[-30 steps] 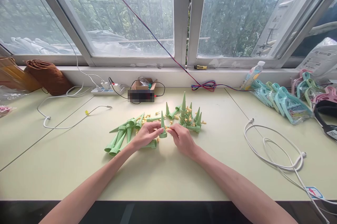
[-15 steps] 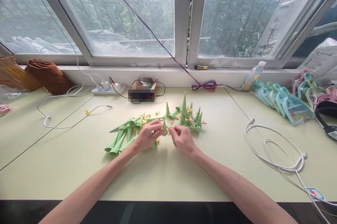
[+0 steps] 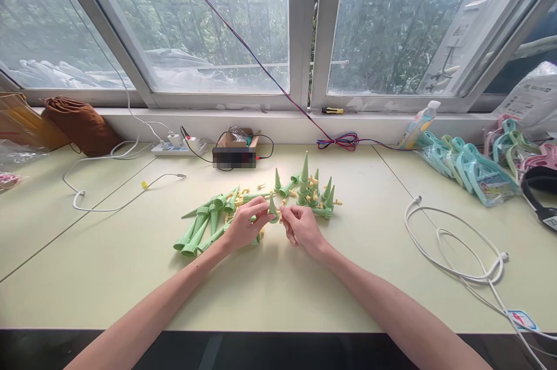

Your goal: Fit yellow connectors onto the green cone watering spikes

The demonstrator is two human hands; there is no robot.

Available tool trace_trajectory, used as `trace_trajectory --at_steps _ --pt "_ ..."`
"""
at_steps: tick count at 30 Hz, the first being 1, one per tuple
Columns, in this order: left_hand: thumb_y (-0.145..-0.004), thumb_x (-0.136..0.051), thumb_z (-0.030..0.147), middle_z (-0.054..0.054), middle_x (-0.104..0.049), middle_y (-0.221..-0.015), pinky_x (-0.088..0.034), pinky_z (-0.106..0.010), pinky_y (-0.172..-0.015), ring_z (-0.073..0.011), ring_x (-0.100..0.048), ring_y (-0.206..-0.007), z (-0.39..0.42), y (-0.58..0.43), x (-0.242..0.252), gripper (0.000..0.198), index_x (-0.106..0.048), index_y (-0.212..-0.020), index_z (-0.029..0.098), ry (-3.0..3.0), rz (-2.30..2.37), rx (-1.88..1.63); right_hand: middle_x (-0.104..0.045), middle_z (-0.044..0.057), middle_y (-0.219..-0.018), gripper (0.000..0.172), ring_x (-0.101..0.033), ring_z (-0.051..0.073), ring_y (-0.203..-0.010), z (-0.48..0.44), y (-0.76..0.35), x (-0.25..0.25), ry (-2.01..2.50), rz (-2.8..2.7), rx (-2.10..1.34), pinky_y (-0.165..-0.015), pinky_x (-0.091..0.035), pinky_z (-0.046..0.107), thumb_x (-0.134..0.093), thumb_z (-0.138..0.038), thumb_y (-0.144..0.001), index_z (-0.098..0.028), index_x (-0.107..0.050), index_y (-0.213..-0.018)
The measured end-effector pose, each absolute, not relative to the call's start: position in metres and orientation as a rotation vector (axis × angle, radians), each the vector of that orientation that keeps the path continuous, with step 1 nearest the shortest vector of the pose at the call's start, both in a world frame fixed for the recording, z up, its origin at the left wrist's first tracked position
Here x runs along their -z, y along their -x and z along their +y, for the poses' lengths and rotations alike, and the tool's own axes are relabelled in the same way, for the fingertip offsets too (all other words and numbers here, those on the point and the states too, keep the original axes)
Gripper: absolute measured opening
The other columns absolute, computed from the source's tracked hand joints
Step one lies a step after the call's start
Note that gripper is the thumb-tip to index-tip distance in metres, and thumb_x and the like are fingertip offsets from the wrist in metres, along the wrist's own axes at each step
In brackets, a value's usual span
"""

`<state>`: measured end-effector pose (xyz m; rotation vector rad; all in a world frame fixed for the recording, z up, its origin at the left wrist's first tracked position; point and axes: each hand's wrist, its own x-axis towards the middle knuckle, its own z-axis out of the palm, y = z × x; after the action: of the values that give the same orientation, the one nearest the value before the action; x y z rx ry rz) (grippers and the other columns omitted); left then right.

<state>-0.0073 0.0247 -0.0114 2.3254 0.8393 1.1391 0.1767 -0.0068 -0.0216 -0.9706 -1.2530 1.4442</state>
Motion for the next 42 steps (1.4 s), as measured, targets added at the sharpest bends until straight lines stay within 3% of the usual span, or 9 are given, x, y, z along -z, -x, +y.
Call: trace_trajectory --at_steps 4,10,18,25,31,36,42 --pt "-0.094 -0.056 0.034 0.000 -0.044 -0.071 -0.039 -0.022 -0.054 -0.0107 -0.042 -0.062 0.026 0.008 0.009 0.028 -0.056 -0.073 0.015 -2.141 0.865 -1.089 -0.046 -0.007 -0.053 0.040 -0.044 0.007 -0.034 -0.010 -0.175 0.024 0.961 -1.410 -1.176 -0.037 -0.034 0.022 -0.051 -0.053 -0.096 -0.020 -0.052 -0.074" --pt "-0.092 -0.056 0.044 0.002 -0.041 -0.067 -0.036 -0.019 -0.050 -0.0094 -0.040 -0.062 0.025 0.011 -0.002 0.038 -0.054 -0.069 0.014 -1.867 0.872 -0.932 -0.059 0.001 -0.081 0.028 -0.051 0.009 -0.047 -0.010 -0.180 0.029 0.982 -1.636 -0.836 -0.045 -0.043 0.024 -0.053 -0.046 -0.097 -0.020 -0.058 -0.104" --pt "-0.088 -0.060 0.050 0.003 -0.035 -0.066 -0.030 -0.019 -0.048 -0.0085 -0.034 -0.060 0.023 0.010 -0.004 0.046 -0.050 -0.062 0.014 -1.775 0.849 -0.835 -0.055 0.000 -0.071 0.023 -0.049 0.011 -0.055 -0.005 -0.183 0.034 0.862 -1.815 -0.435 -0.054 -0.040 0.025 -0.047 -0.031 -0.102 -0.020 -0.060 -0.087" --pt "-0.092 -0.057 0.046 -0.002 -0.047 -0.072 -0.036 -0.022 -0.055 -0.0120 -0.043 -0.068 0.023 0.010 0.001 0.038 -0.063 -0.075 0.012 -1.840 0.812 -0.836 -0.056 0.000 -0.068 0.024 -0.048 0.012 -0.057 -0.006 -0.180 0.035 0.875 -1.755 -0.466 -0.054 -0.038 0.025 -0.051 -0.031 -0.099 -0.019 -0.058 -0.080" --pt "-0.093 -0.056 0.044 -0.004 -0.050 -0.075 -0.041 -0.023 -0.057 -0.0135 -0.047 -0.071 0.020 0.008 0.005 0.036 -0.066 -0.078 0.013 -1.925 0.798 -0.906 -0.050 -0.003 -0.056 0.029 -0.044 0.011 -0.047 -0.011 -0.176 0.032 0.984 -1.615 -0.730 -0.047 -0.036 0.025 -0.054 -0.039 -0.096 -0.019 -0.057 -0.076" --pt "-0.094 -0.057 0.037 0.000 -0.043 -0.064 -0.033 -0.024 -0.053 -0.0112 -0.040 -0.061 0.021 0.007 0.007 0.035 -0.062 -0.068 0.014 -2.143 0.815 -1.011 -0.043 -0.006 -0.047 0.034 -0.038 0.010 -0.040 -0.013 -0.175 0.029 1.029 -1.524 -0.903 -0.041 -0.030 0.024 -0.056 -0.045 -0.094 -0.020 -0.054 -0.072" --pt "-0.094 -0.058 0.024 0.002 -0.043 -0.066 -0.032 -0.024 -0.054 -0.0106 -0.038 -0.060 0.020 0.005 0.011 0.030 -0.054 -0.065 0.016 -2.287 0.776 -1.102 -0.043 -0.006 -0.046 0.037 -0.039 0.010 -0.038 -0.014 -0.175 0.027 1.042 -1.468 -0.966 -0.039 -0.029 0.024 -0.059 -0.049 -0.092 -0.020 -0.053 -0.069"
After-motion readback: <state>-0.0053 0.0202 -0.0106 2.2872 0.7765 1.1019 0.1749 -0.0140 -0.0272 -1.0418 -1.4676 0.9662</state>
